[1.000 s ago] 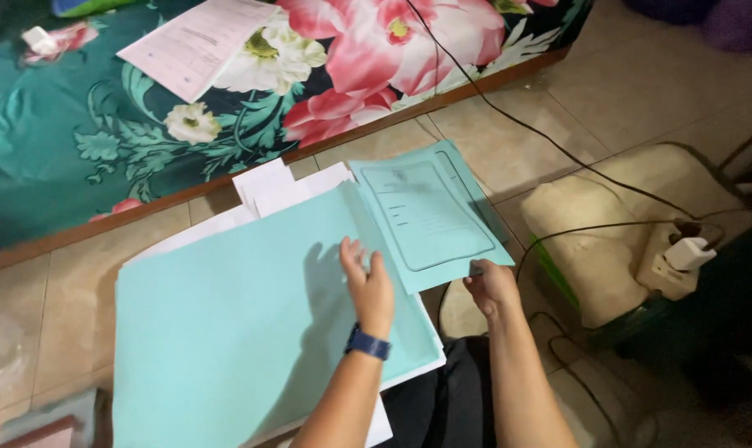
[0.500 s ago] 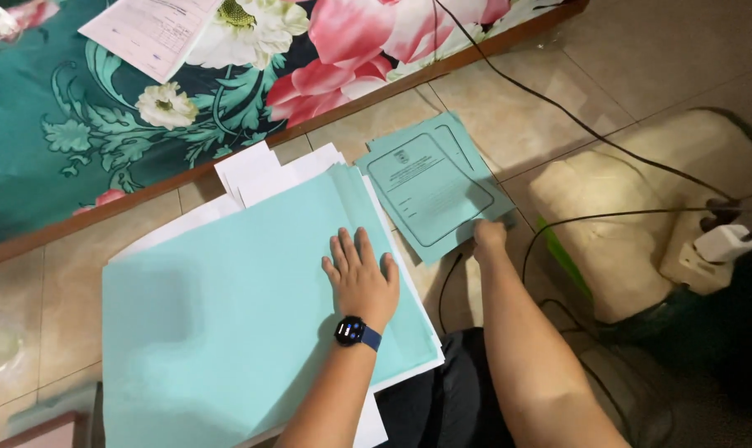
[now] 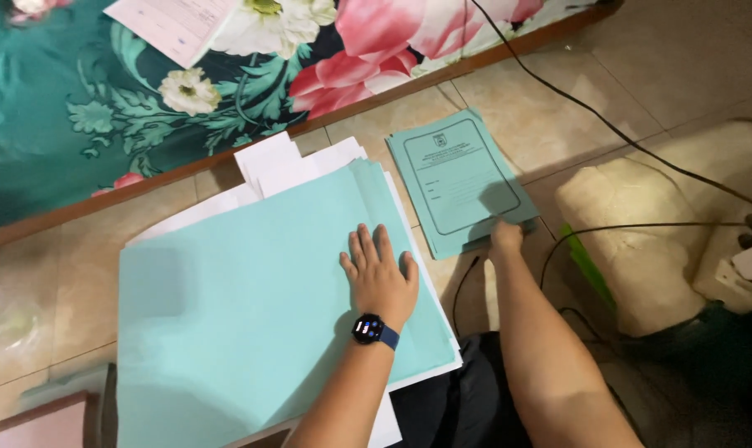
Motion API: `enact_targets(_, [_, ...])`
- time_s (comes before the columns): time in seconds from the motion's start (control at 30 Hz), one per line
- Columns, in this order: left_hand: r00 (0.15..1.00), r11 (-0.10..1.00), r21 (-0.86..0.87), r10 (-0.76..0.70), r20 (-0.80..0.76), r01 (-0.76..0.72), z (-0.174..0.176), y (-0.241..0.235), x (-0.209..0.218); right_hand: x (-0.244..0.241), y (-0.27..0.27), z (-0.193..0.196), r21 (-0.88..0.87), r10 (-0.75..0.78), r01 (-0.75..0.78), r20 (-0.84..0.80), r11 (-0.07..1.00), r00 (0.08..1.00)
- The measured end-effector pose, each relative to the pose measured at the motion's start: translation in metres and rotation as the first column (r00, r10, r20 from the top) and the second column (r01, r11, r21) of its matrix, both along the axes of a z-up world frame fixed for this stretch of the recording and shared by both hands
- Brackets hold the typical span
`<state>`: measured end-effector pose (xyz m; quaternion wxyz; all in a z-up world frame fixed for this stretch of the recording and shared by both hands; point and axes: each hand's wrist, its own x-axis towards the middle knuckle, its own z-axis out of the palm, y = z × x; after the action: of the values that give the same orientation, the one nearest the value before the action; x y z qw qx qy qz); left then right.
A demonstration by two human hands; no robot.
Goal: The person sits on the floor and folds light blue paper sheets in half by hand. They repeatedly pick up a sheet, fold it, and place it onto a growing stack on the floor.
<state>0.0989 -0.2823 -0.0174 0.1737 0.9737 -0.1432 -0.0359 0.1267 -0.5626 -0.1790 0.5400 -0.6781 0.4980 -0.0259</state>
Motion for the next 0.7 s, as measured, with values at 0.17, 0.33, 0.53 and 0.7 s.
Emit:
enact_targets(0.17, [0.999, 0.999, -0.039, -0.039, 0.002, 0.039, -0.011, 0.004, 0.002, -0.028, 0.036, 0.059, -0.010, -0.140, 0.147, 0.247, 0.989, 0.959])
enact_targets(0.33, [0.957, 0.913, -0.317, -0.287, -0.054, 0.256, -0.030, 0.065, 0.013, -0.060, 0.095, 0.145, -0.314, 0.143, 0.000, 0.431, 0.949, 0.891])
enact_targets(0.53, [0.917, 0.896, -0.196, -0.388, 0.093, 0.399, -0.011, 0.205, -0.042, -0.097, 0.202, 0.148, -0.612, 0.592, -0.513, -0.089, 0.602, 0.801])
enact_targets(0.7, [0.856, 0.862, -0.226, -0.351, 0.381, 0.454, -0.008, 0.233, -0.061, -0.099, 0.226, 0.104, -0.894, 0.501, -0.447, -0.379, 0.018, 0.778])
